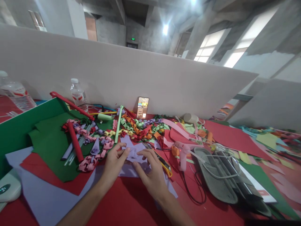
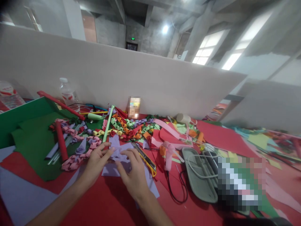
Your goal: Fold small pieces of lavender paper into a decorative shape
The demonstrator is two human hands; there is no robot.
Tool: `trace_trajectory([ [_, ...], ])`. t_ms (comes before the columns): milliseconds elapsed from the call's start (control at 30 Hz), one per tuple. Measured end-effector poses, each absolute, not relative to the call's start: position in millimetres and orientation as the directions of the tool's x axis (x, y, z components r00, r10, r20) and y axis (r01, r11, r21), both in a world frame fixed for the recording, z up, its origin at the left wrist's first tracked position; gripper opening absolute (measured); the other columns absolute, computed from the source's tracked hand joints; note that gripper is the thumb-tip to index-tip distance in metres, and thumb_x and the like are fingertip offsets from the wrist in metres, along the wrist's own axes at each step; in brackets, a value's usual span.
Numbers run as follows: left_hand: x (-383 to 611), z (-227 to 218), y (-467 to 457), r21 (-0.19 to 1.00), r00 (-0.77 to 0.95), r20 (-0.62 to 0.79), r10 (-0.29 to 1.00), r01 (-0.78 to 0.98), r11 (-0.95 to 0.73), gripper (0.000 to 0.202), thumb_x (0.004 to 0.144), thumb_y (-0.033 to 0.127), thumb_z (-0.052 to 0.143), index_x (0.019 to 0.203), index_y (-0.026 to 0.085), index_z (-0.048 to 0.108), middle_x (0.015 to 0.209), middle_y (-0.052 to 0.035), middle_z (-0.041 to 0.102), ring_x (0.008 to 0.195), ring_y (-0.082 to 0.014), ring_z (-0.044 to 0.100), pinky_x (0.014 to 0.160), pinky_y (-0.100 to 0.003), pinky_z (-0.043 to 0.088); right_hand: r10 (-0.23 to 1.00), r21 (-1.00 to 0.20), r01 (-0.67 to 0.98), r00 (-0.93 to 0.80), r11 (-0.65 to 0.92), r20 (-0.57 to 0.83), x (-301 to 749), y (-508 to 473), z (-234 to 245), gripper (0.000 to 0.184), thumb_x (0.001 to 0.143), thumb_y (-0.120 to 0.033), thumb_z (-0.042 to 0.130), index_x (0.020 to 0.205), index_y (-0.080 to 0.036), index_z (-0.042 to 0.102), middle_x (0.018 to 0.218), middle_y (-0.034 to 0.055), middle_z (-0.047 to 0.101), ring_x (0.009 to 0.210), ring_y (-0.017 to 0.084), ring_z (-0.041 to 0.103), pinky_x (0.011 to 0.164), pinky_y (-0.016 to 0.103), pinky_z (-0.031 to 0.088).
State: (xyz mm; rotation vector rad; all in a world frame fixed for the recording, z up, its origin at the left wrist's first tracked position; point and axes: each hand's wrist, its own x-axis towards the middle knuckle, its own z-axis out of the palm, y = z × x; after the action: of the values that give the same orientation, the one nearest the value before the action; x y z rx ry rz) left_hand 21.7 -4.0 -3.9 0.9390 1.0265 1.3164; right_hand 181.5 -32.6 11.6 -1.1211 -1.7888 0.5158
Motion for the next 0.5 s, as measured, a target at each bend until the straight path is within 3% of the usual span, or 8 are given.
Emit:
trace_trajectory([
  [100,22.4,-3.3,-4.9,0.953,0.001,-0.061,0.998,-0.299,0.059,0.042,0.081,0.046,0.072,0.108,0.019,0.055,0.070,0.0025,0.068,0.063,-0.0166,0.067,0.060,-0.026,0.054,0.850,-0.693,0.524,-0.130,0.496,0.510,182.6,-31.8,8.8,0.016,0.092,-0.024,0.063,0.107,-0.025,0.064,0.114,0.0083,0.058,0.112,0.025,0.056,0.098,0.039,0.045],
  [267,24.8,-4.7,-6.5,0.969,0.047,-0.058,0.997,-0.236,0.067,0.043,0.084,0.047,0.070,0.113,0.019,0.055,0.065,0.0055,0.065,0.058,-0.0136,0.064,0.057,-0.022,0.050,0.853,-0.695,0.541,-0.082,0.473,0.516,182.4,-29.7,6.5,0.013,0.088,-0.028,0.070,0.100,-0.024,0.065,0.109,0.0071,0.057,0.110,0.025,0.056,0.096,0.038,0.045],
  [367,27.1,-5.5,-9.0,0.967,0.096,-0.071,0.993,-0.236,0.092,0.048,0.084,0.050,0.068,0.118,0.019,0.055,0.073,0.0019,0.070,0.071,-0.0178,0.070,0.068,-0.027,0.055,0.871,-0.732,0.518,-0.053,0.443,0.489,181.8,-28.4,8.0,0.007,0.092,-0.030,0.064,0.094,-0.023,0.063,0.104,0.0060,0.057,0.105,0.024,0.056,0.094,0.037,0.044],
  [500,28.5,-8.9,-12.2,0.981,0.147,-0.091,0.985,-0.157,0.114,0.063,0.084,0.053,0.067,0.132,0.015,0.053,0.092,-0.0074,0.077,0.093,-0.0255,0.073,0.085,-0.036,0.056,0.888,-0.770,0.501,0.008,0.394,0.459,181.4,-26.4,11.3,0.014,0.092,-0.032,0.064,0.085,-0.022,0.059,0.096,0.0046,0.057,0.097,0.023,0.057,0.089,0.035,0.044],
])
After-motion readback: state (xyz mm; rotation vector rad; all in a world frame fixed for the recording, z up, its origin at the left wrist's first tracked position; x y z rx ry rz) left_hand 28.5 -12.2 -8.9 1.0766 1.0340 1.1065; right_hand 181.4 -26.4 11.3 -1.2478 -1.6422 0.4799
